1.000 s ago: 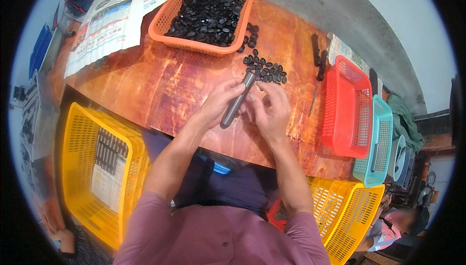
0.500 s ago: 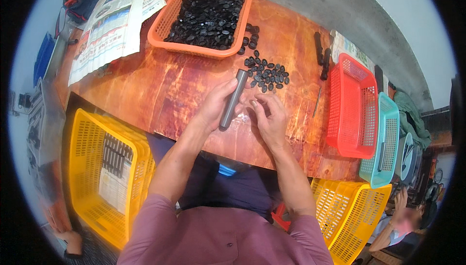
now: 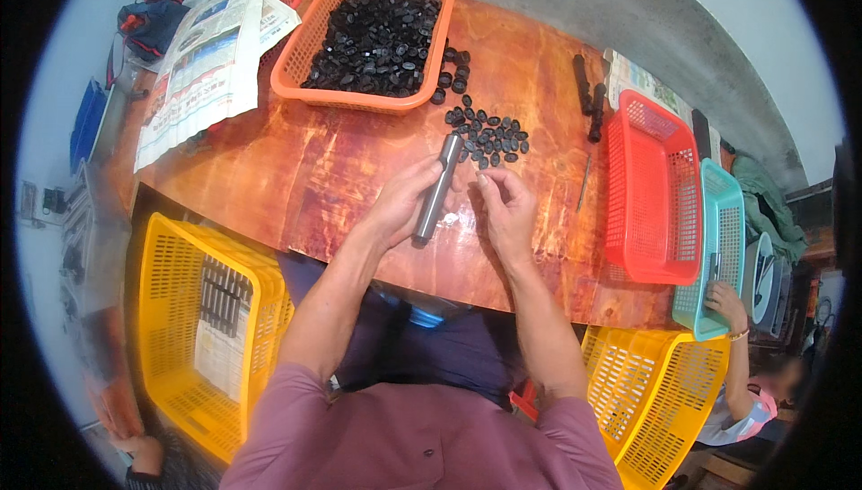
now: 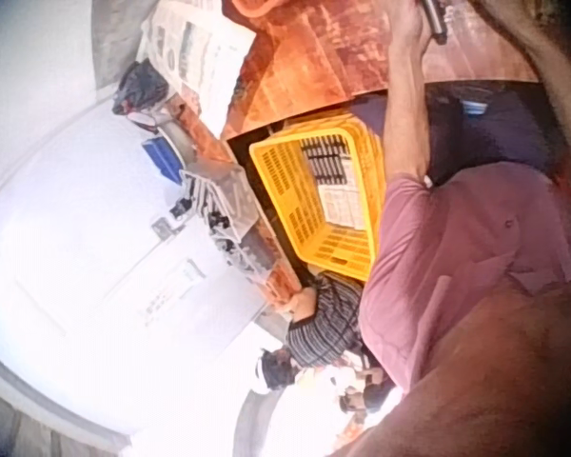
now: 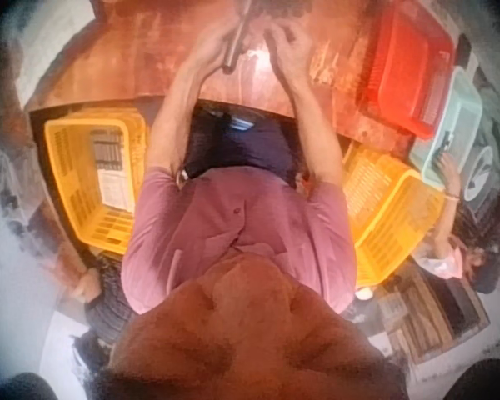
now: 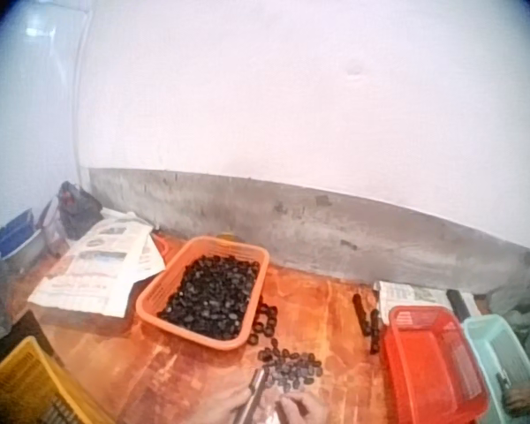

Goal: The person repeatedly picks up small black circular magnets and places them onto a cylindrical metal rod, stacking them one by one. After filling the rod, the person places it into a yellow basket and repeats the process with another rod.

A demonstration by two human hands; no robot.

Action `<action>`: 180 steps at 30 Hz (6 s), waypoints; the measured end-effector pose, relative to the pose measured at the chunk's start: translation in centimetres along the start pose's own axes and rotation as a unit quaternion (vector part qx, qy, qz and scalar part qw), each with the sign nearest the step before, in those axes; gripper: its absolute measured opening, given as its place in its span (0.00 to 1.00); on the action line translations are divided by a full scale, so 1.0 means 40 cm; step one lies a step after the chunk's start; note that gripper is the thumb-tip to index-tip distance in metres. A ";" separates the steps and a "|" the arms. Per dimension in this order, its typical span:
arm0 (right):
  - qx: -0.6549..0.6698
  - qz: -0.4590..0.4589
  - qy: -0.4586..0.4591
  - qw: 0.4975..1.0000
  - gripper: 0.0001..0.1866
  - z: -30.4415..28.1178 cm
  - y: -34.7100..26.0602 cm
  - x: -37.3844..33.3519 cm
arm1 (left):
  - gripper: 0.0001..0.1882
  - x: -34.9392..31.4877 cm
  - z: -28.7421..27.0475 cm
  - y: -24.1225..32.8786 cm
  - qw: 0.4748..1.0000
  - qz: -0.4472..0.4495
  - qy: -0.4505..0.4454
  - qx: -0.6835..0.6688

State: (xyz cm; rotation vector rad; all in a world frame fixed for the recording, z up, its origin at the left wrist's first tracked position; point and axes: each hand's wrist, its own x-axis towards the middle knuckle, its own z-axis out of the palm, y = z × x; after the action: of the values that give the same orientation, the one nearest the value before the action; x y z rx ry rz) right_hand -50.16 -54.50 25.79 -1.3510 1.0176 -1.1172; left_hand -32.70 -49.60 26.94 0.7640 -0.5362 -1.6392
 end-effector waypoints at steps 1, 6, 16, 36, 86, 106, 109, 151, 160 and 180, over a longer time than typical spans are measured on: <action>-0.013 -0.002 -0.004 1.000 0.06 0.000 0.000 0.000 | 0.20 0.000 -0.005 -0.003 1.000 0.002 -0.014 0.005; -0.017 -0.010 0.004 1.000 0.05 -0.001 0.023 0.000 | 0.19 0.002 -0.014 -0.013 0.999 0.013 -0.027 0.028; 0.111 0.055 0.021 0.992 0.07 -0.008 0.012 0.013 | 0.25 -0.009 0.011 -0.015 0.986 0.009 -0.047 0.162; -0.126 0.063 -0.169 0.976 0.11 -0.182 -0.043 0.022 | 0.19 -0.013 0.096 -0.061 0.548 0.335 -0.047 0.765; -0.471 -0.115 -0.003 0.875 0.05 -0.039 -0.031 0.056 | 0.14 -0.003 0.060 -0.060 0.607 0.303 -0.074 0.731; -0.149 -0.048 0.145 0.977 0.15 -0.066 -0.007 0.067 | 0.18 -0.052 0.091 -0.013 0.958 0.089 0.107 0.252; -0.180 -0.048 0.140 0.972 0.16 -0.058 -0.006 0.060 | 0.17 -0.114 0.071 0.027 0.991 -0.027 0.118 0.057; -0.159 -0.085 0.051 0.982 0.12 -0.143 0.087 0.085 | 0.26 -0.555 -0.111 0.289 0.798 0.364 0.398 0.267; -0.247 -0.102 0.017 0.963 0.13 -0.145 0.100 0.111 | 0.13 -1.096 -0.689 0.116 0.639 0.314 0.700 -0.048; -0.436 -0.112 0.018 0.893 0.17 -0.113 0.064 0.102 | 0.10 -1.258 -1.146 -0.394 0.404 0.153 0.822 -0.372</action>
State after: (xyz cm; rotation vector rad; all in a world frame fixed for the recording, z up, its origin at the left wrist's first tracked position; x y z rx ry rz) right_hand -53.72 -59.57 23.57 -2.2062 1.5111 -0.8577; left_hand -5.04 5.58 -5.76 1.0355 1.3618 -0.0244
